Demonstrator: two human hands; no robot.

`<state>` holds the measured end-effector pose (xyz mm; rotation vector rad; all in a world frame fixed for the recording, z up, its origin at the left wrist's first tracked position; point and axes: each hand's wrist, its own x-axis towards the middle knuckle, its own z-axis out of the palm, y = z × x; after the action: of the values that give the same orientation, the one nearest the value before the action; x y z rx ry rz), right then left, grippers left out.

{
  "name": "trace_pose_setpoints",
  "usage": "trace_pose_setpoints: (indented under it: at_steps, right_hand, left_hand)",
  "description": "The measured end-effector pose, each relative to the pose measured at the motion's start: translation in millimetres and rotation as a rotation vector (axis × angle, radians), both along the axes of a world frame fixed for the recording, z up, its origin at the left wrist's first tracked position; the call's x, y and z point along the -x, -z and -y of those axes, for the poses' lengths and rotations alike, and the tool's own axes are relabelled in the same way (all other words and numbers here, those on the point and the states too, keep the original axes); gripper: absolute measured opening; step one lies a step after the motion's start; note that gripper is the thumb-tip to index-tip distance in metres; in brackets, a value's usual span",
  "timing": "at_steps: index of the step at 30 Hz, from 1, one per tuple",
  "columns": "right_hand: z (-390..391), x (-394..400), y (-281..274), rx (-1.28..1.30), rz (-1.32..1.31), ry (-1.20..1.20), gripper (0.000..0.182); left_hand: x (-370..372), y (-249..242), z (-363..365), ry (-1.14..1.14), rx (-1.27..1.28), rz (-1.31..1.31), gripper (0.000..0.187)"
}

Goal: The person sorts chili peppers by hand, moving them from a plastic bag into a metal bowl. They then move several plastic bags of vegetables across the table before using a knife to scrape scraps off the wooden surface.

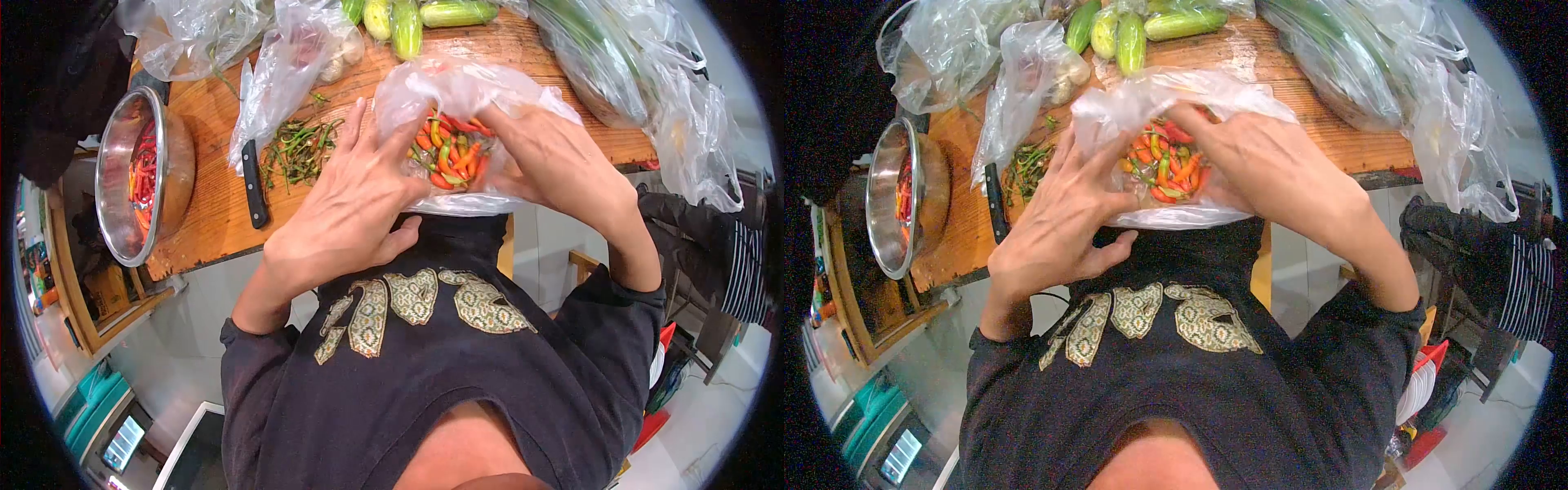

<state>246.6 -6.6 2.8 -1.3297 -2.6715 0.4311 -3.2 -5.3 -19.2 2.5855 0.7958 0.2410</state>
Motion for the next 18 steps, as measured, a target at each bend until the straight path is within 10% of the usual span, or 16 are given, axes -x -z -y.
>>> trace_pose_setpoints:
  at_steps: [7,10,18]
  right_hand:
    - [7.0,-5.8,-3.0,-0.013,-0.012,-0.013,0.048]
    - [-1.4,-1.2,-6.4,0.402,0.150,-0.106,0.038]
    - [-5.7,7.9,4.6,0.097,-0.119,0.004,0.033]
  left_hand:
    - [-5.1,3.3,1.7,-0.004,0.030,0.025,0.042]
    - [-4.5,3.0,1.6,0.022,0.026,0.055,0.044]
    - [-1.2,1.5,2.9,0.001,0.109,0.100,0.037]
